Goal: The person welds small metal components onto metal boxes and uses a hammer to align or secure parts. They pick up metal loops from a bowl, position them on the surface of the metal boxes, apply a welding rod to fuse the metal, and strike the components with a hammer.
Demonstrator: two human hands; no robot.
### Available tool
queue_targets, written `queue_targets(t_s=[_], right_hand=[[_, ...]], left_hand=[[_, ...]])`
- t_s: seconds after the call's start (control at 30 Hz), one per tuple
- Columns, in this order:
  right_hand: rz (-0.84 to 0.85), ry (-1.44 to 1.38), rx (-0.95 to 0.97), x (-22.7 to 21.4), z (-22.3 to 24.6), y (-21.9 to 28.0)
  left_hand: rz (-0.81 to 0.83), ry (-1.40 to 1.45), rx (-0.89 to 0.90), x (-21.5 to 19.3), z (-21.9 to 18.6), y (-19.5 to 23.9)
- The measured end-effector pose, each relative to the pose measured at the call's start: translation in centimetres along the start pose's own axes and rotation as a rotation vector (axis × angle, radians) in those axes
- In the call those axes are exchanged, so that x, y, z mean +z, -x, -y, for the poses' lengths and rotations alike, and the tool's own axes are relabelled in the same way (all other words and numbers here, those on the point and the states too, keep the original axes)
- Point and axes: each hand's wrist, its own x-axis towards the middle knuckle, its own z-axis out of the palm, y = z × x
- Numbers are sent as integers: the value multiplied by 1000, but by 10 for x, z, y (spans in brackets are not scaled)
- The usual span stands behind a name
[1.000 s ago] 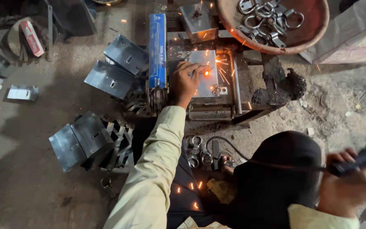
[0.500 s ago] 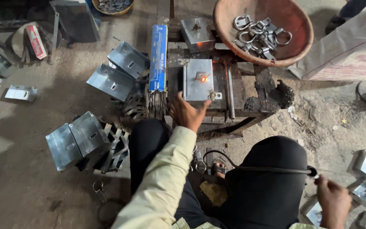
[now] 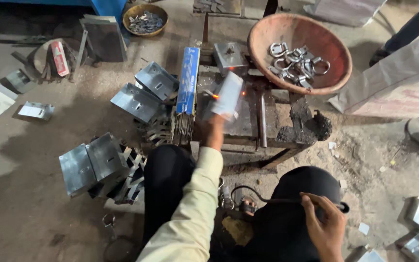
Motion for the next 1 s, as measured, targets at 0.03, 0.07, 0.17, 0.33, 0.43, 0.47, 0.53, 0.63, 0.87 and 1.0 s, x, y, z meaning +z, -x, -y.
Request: queue_targets(t_s=[0.03,0.07,0.17,0.33,0.43,0.47,0.53,0.63,0.87,1.0], right_hand=[[28,-86,-3,5,8,4],[55,-173,-6,11,17,7],[163,-259,-103,29,54,0],[10,-267,-532,63,121,-40],[-186,-115,-568,83,145,-103],[-192,-42,-584,84,151,-125],[-227,87,-570,84,165,-156],[-227,269,-618,73,174,-172],[125,124,-855,84,139,-130],[196,144,-790,115,121,-80]], left_hand=[[126,263,-69,-17,4,-9],[251,526,-139,-29,4,-14],[478,905,-245,-49,-8,19],[770,1222,-247,-45,-52,96],[873,1245,-288,-37,-62,116],[896,1239,-292,-34,-61,120],[936,1217,-326,-27,-57,123],[863,1159,-427,-23,-42,120],[754,1137,-486,-8,-11,110],[651,1367,-417,-3,-16,109]])
